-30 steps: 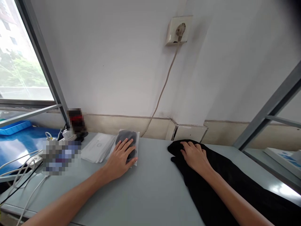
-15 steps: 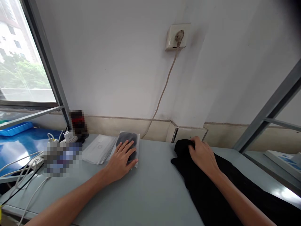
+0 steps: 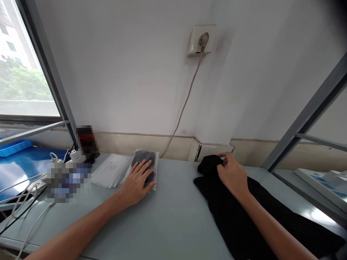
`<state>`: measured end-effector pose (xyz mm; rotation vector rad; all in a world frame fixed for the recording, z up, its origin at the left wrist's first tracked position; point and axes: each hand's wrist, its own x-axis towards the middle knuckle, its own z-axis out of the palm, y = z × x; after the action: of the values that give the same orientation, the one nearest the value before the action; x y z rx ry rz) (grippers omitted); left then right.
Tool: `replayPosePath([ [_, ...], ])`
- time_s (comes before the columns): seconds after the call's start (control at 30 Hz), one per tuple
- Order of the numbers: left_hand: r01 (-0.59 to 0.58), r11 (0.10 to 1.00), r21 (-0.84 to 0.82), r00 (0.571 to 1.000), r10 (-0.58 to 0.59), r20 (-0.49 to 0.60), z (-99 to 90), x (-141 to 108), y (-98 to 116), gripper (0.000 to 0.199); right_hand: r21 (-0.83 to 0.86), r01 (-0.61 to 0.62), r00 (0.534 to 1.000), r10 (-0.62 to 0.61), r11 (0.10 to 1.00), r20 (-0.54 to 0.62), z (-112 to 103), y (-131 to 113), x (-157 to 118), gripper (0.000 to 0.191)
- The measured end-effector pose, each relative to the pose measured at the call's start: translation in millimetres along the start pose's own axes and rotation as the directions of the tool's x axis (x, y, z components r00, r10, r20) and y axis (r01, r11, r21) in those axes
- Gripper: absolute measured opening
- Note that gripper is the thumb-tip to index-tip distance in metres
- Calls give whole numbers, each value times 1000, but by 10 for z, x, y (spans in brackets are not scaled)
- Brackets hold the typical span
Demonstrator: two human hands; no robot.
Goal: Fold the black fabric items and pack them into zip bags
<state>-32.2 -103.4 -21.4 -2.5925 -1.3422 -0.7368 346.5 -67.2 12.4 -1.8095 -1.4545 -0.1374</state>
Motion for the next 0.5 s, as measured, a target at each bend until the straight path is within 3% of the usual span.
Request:
replayPosePath([
  [0.2, 15, 1000, 12, 1000, -15, 11, -22, 17, 18, 46, 84, -70, 998, 70, 994, 4, 6, -18, -25, 34],
  [0.5, -12, 999, 43, 1000, 12, 1, -12, 27, 16, 46, 210, 164, 980, -183, 964, 75, 75, -185, -195, 44],
])
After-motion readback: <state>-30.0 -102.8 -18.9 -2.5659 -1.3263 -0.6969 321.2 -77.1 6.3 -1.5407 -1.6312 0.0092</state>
